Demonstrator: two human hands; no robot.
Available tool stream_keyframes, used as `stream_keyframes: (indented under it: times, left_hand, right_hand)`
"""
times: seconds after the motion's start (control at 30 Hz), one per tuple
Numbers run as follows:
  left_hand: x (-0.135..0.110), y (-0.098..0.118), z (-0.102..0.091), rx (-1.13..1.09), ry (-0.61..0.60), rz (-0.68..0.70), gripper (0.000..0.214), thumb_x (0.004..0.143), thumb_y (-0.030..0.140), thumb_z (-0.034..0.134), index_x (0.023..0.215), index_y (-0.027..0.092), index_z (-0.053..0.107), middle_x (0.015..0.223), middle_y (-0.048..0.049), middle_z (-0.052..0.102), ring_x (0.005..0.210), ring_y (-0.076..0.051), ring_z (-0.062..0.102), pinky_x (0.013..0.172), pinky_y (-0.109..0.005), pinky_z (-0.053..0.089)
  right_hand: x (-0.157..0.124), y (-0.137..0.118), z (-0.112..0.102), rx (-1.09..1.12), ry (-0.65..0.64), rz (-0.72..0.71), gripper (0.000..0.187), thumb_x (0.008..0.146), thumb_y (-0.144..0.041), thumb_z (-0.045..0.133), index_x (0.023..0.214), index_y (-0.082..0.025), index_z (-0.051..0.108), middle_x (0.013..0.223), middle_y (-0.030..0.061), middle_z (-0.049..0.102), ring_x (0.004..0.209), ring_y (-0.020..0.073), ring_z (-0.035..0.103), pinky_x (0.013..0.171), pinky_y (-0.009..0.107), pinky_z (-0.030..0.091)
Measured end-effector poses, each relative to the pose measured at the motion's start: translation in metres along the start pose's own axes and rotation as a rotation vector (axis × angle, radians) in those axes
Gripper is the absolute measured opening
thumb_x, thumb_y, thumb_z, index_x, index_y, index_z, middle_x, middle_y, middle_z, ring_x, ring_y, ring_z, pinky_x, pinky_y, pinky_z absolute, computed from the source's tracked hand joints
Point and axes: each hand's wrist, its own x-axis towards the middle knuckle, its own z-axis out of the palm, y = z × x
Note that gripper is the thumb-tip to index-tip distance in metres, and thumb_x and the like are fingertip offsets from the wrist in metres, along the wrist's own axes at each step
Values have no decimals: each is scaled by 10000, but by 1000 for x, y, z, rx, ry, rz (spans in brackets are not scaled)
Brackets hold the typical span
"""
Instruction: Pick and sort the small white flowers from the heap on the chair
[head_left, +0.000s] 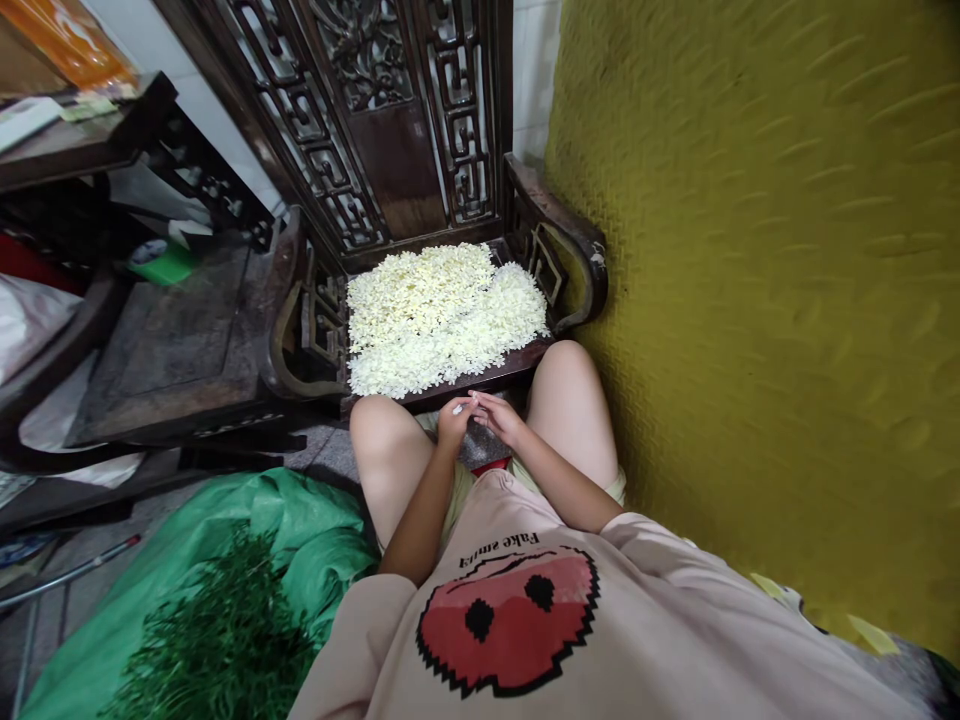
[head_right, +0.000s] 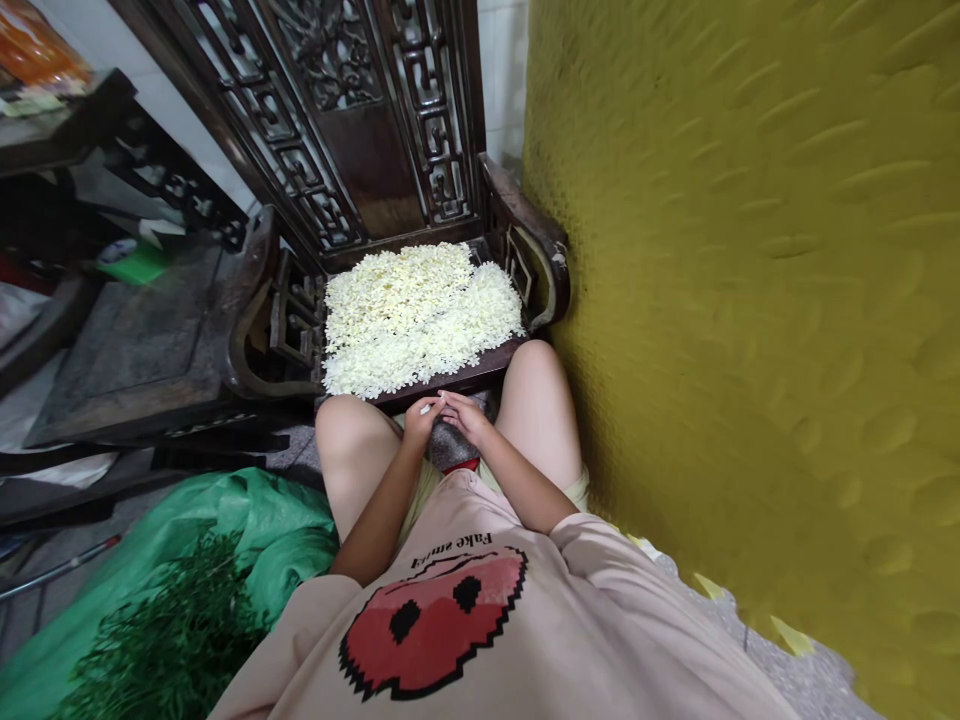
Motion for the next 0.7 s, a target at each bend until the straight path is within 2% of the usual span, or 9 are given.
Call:
stream_keyframes:
  times: [0.3, 0.7]
  left_hand:
    - [4, -8, 0, -190, -65, -120, 352, 482, 409, 784, 683, 144, 670, 660, -21, 632, 626, -112, 541, 657, -248, 408]
    - [4, -6, 0, -218, -91, -151, 392, 472, 428, 792, 712, 140, 680, 614, -15, 623, 630, -119, 558, 660, -254, 419]
  right_hand:
    - [1, 1, 1, -67, 12, -52, 216, 683, -296, 695, 877, -200, 698, 799, 23, 679, 595, 69, 542, 513, 174, 380]
    - [1, 1, 1, -160, 48, -88, 327, 645, -416, 696, 898, -210, 704, 771, 4, 672, 579, 66, 495, 482, 176, 303]
